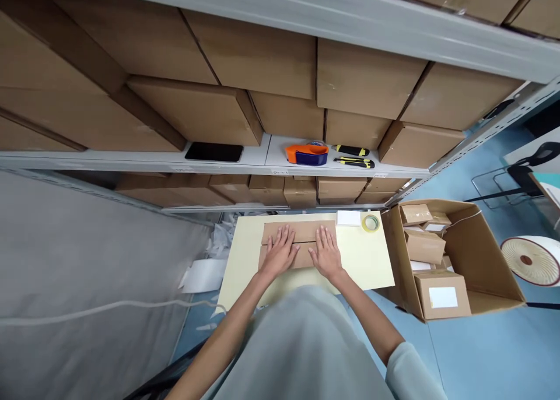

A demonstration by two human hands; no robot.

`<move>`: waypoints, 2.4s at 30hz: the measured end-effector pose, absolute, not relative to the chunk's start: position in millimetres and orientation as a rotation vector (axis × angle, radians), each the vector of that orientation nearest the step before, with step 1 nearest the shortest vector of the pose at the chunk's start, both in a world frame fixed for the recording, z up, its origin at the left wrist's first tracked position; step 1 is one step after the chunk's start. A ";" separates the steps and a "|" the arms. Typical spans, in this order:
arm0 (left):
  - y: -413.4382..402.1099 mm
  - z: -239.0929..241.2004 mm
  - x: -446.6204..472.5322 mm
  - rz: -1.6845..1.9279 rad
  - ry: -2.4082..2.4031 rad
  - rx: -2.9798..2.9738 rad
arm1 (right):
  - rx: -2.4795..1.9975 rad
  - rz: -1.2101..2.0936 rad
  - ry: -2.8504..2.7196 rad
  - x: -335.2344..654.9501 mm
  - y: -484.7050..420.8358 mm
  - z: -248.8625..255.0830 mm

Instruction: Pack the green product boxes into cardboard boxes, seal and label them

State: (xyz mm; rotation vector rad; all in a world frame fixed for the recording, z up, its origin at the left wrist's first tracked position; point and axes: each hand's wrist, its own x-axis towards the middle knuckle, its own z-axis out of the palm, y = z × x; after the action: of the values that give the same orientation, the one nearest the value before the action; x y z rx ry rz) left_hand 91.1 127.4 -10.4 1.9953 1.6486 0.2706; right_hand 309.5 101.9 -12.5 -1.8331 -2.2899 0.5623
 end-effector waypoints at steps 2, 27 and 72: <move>146.9 5.2 94.2 0.343 1.637 1.975 | -1.797 0.533 -2.286 312.4 120.2 4.1; 353.4 112.7 127.4 1.076 1.609 1.944 | -1.832 0.080 -2.359 279.8 375.2 169.0; 55.6 147.7 25.1 1.281 1.376 1.996 | -1.270 0.175 -2.382 305.3 65.8 117.2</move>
State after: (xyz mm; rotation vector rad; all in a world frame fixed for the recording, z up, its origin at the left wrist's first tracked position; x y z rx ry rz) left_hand 25.1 55.6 147.7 1.9964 1.3757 1.2806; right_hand 305.3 65.8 117.2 -1.2702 -2.3823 0.1752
